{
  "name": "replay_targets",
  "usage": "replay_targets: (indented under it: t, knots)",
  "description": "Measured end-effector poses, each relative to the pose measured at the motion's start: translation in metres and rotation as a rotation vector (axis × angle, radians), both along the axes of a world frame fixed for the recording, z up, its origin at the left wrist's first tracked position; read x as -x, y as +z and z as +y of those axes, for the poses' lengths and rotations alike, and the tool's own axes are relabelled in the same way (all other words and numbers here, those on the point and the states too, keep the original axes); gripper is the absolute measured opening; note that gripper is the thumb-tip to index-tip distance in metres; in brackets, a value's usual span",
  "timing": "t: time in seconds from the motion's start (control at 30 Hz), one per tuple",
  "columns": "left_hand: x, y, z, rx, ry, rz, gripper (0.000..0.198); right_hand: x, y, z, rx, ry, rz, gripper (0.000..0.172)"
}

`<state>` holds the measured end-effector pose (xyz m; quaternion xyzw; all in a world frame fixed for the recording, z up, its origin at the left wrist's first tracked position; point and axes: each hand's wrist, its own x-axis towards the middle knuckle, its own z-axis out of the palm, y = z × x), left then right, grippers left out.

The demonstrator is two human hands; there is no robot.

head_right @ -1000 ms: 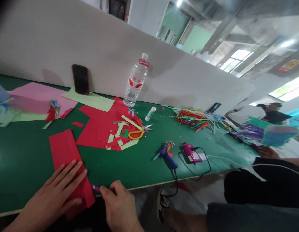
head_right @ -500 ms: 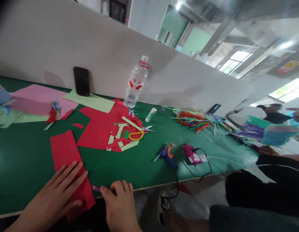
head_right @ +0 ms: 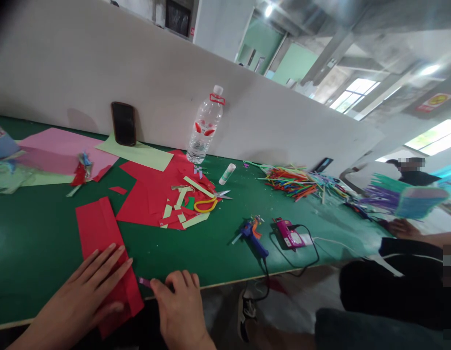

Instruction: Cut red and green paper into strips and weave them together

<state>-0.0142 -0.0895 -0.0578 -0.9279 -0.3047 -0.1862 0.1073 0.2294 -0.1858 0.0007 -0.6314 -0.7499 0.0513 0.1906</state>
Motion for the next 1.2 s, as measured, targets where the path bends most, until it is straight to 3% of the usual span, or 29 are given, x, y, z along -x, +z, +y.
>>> replay_targets:
  t: [0.3,0.5,1.2]
  knots:
    - [0.006,0.001,0.013,0.038,0.060,-0.037,0.054,0.002,0.001,0.004,-0.013,0.003,0.040,0.029]
    - [0.007,-0.006,0.015,0.029,0.042,-0.031,0.061,0.003,-0.002,0.004,0.015,0.005,0.031,0.034]
    - [0.006,-0.002,0.016,-0.005,0.026,-0.054,0.059,0.002,-0.004,0.010,0.031,0.004,0.052,0.031]
